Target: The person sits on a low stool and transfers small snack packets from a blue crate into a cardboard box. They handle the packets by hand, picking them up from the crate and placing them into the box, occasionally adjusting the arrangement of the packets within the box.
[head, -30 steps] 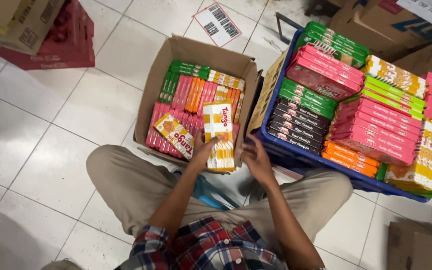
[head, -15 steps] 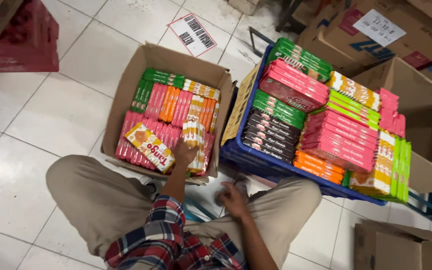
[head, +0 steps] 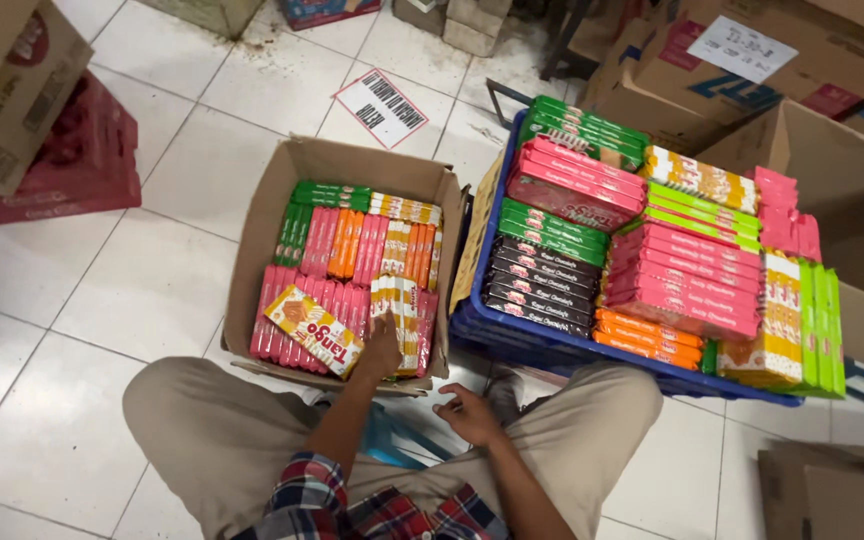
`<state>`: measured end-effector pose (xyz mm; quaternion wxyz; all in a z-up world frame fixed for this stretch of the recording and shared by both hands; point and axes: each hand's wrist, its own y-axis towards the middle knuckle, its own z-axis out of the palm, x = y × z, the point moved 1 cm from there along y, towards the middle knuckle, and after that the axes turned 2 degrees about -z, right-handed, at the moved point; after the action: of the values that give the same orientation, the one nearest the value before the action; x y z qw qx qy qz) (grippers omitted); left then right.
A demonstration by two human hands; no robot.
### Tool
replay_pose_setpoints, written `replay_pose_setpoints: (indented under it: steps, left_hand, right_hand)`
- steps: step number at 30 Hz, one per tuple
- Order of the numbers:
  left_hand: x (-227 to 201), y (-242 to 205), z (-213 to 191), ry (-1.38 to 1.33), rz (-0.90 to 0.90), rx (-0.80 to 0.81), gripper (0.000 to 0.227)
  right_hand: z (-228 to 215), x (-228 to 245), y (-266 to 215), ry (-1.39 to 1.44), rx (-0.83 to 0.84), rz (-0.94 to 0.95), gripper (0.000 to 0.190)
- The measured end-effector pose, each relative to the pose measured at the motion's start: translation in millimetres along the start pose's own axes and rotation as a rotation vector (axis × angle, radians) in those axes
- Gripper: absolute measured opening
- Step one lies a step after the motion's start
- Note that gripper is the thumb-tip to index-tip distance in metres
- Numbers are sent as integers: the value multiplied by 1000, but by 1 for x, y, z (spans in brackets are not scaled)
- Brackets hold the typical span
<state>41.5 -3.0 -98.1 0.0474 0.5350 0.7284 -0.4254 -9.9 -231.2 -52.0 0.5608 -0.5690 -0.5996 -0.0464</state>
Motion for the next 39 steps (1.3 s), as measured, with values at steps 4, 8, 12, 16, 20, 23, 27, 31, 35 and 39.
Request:
replay_pose_setpoints:
  steps: [4,8,12,16,20,23,27,31,35,39]
  left_hand:
    - [4,1,-4,-141,-82,97,87]
    - [14,14,6,-183,-103,72,93]
    - [22,12,11,-157,-205,250,113]
    - [38,-7,10,-211,-67,274,80]
    - [40,-5,2,-322,-73,382,57]
    - [36,-10,-1,-251,-210,450,93]
    - [35,-15,9,-181,-230,306,96]
    - [34,-14,20,-41,-49,-17,61]
    - [40,-14,31,43,42,-70,87]
    - [38,-27,28,-42,188,-118,69]
  right_hand:
    - [-4,4,-5,-93,7,-2,37]
    - [-22,5,-6,78,-116,-221,29]
    - [-91,7,-18,244,-477,-450,27]
    - [-211,37,-50,-68,-865,-542,14]
    - [-315,54,-54,-440,-960,-614,32]
    - [-347,70,-57,-751,-839,-562,74]
    - [-360,61,-41,-911,-558,-184,95]
    - [-359,58,-39,-963,-654,-312,87]
    - [-368,53,-32,-1023,-685,-328,87]
    - [-370,58,-33,-1062,-590,-311,76]
